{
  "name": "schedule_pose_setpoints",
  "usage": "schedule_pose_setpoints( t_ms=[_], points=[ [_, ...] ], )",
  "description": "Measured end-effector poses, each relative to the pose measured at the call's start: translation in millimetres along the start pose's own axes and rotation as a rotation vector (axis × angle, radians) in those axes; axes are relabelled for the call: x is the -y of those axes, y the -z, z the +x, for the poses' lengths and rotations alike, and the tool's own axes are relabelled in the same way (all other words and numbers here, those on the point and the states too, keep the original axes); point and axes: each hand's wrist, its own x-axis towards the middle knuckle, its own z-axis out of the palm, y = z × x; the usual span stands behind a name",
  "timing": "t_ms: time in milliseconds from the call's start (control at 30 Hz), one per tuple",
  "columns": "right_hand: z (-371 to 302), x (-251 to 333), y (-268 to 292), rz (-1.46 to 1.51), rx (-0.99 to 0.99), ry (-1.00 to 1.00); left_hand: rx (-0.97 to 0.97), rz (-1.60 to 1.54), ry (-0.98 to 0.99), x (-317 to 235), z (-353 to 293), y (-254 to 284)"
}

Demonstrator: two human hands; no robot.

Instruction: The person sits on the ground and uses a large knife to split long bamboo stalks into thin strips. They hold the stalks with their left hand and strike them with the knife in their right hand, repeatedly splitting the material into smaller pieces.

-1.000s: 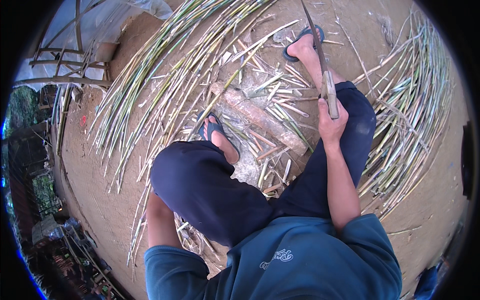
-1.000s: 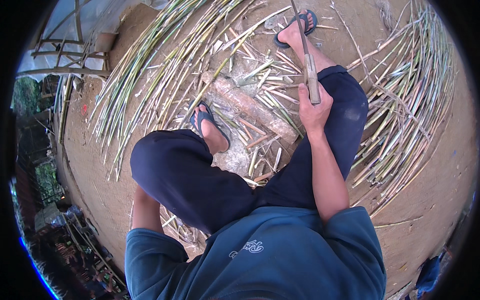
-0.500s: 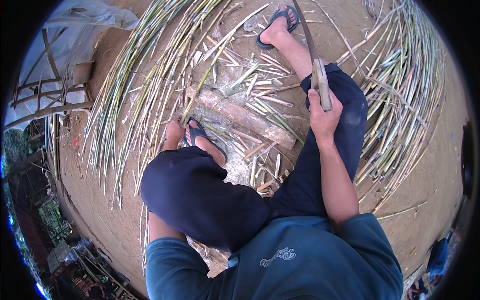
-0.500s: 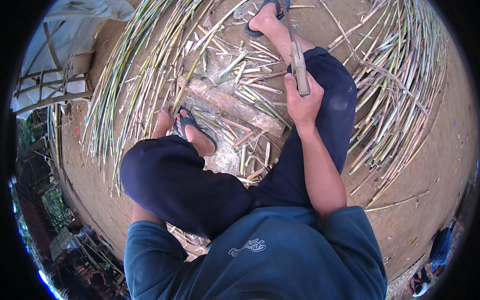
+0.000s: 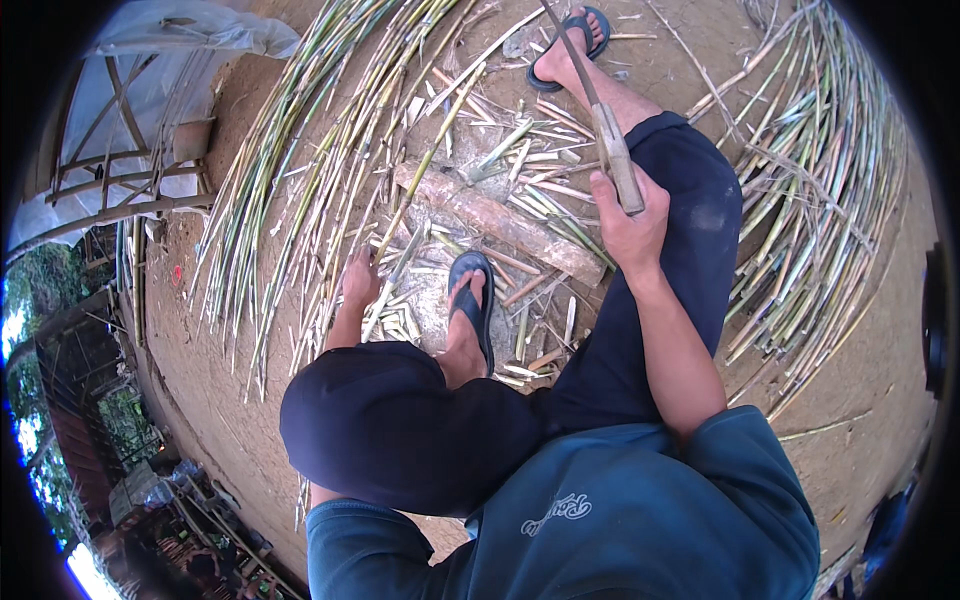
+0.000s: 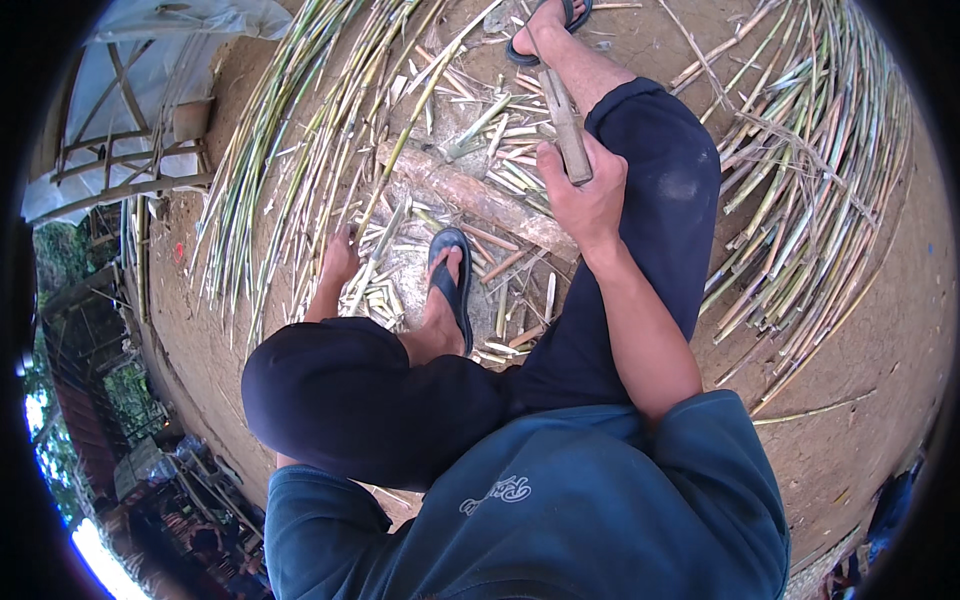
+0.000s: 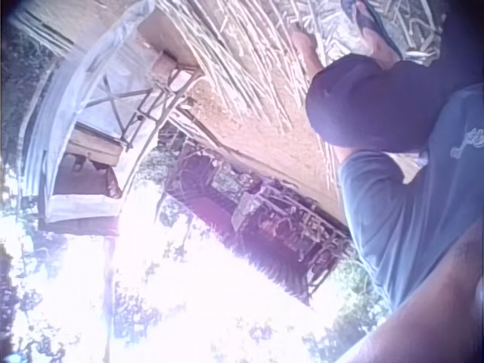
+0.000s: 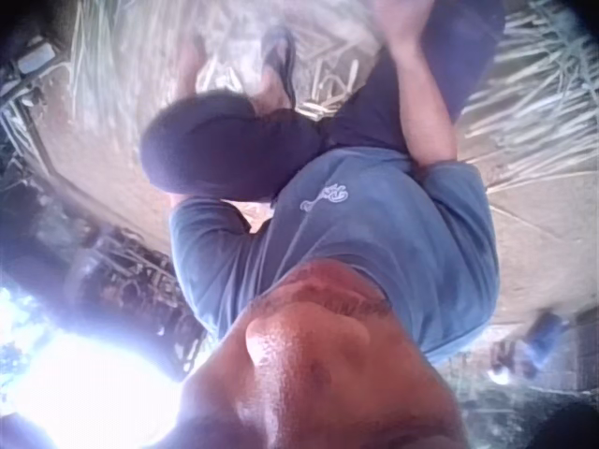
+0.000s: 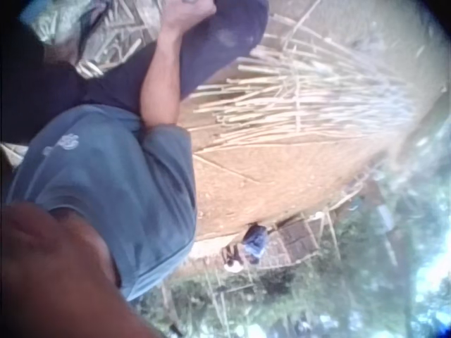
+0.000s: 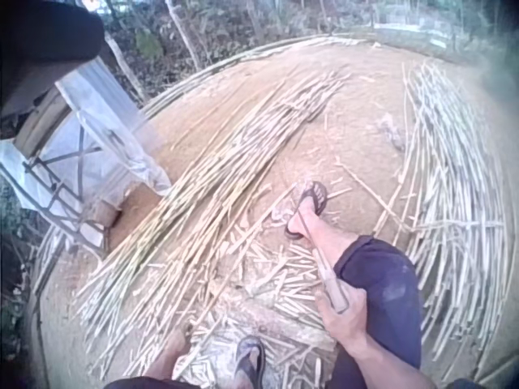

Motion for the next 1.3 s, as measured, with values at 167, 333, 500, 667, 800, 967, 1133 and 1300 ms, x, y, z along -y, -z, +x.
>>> schedule_pose_setpoints(
  t_ms=[167, 333, 500, 667, 800, 967, 1133, 1300],
  points=[
    [-11.0, -6.9, 1.5, -0.042, 0.186, -0.047, 0.046, 0.078, 0.072, 14.9, -24.1, -15.4],
    [-13.2, -0.1, 3.2, -0.144, 0.406, -0.134, 0.383, 0.268, 0.124, 40.7, -29.5, -13.6],
    [-22.8, -7.0, 8.6, -0.225, 0.467, -0.11, 0.388, 0.179, -0.004, -3.7, 28.8, 117.3],
    [-24.7, 18.1, -5.6, -0.318, 0.673, -0.257, 0.754, 0.416, -0.135, -72.1, 82.6, 169.5],
    [-39.3, 1.6, -4.6, -0.294, 0.645, -0.204, 0.946, 0.332, 0.155, -111.0, 123.5, 81.7],
    [-49.4, 5.8, -15.9, -0.277, 0.693, -0.181, 0.544, 0.231, 0.07, -51.6, 96.6, -61.3],
    [-47.3, -0.1, -18.5, -0.302, 0.756, -0.258, 0.199, -0.128, 0.184, -71.0, 84.5, -50.7],
    [-40.9, 0.3, -29.6, -0.336, 0.768, -0.307, 0.239, -0.18, 0.276, -68.8, 94.4, -69.6]
  ],
)
